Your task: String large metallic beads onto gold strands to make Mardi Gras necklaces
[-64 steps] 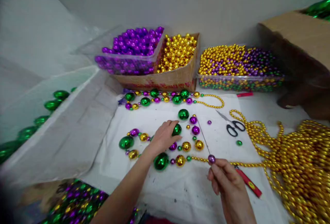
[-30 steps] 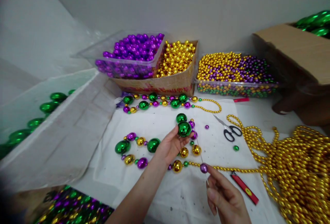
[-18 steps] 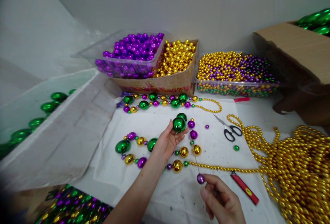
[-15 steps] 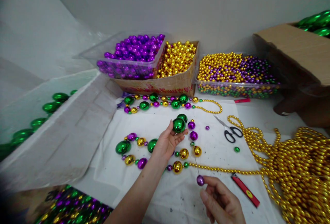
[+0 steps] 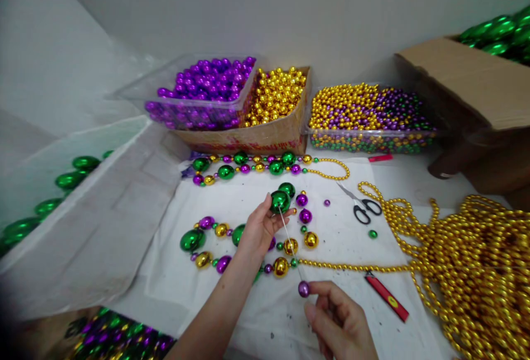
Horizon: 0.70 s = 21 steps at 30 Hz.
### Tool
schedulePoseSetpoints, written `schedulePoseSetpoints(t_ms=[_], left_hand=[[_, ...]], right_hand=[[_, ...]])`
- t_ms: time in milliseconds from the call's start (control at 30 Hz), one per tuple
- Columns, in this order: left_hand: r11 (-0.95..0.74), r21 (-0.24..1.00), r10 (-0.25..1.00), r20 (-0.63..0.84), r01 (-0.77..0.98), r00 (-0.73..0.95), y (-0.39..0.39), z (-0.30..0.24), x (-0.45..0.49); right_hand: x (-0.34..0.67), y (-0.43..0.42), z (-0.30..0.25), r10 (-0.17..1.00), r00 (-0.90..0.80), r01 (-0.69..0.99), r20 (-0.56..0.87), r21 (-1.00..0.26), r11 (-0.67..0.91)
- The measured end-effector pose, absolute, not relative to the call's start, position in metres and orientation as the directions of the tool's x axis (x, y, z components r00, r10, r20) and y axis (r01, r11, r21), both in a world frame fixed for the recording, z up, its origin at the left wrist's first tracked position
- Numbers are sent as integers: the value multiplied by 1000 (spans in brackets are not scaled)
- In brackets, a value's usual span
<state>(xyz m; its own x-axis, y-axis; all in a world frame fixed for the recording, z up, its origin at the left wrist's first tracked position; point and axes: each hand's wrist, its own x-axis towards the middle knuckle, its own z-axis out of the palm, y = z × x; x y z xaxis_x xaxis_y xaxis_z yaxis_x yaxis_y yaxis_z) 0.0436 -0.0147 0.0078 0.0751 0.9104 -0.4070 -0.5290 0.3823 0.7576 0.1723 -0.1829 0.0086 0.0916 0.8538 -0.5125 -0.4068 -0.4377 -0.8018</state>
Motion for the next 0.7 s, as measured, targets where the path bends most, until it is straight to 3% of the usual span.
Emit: schedulePoseSetpoints(t_ms=[233, 400, 533, 700], left_hand=[[380, 774, 903, -428, -507, 25, -13, 14, 44], [375, 768, 906, -421, -519, 32, -12, 14, 41], [393, 740, 896, -441, -546, 47, -8, 15, 33], [361, 706, 915, -393, -610, 87, -2, 22, 18]], right_hand=[[169, -179, 8, 867, 92, -439, -490, -801, -406], [172, -181, 5, 852, 76, -545, -518, -737, -400], [183, -181, 10, 883, 76, -648, -462, -697, -309], [195, -178, 22, 908, -13, -712, -418, -634, -302]])
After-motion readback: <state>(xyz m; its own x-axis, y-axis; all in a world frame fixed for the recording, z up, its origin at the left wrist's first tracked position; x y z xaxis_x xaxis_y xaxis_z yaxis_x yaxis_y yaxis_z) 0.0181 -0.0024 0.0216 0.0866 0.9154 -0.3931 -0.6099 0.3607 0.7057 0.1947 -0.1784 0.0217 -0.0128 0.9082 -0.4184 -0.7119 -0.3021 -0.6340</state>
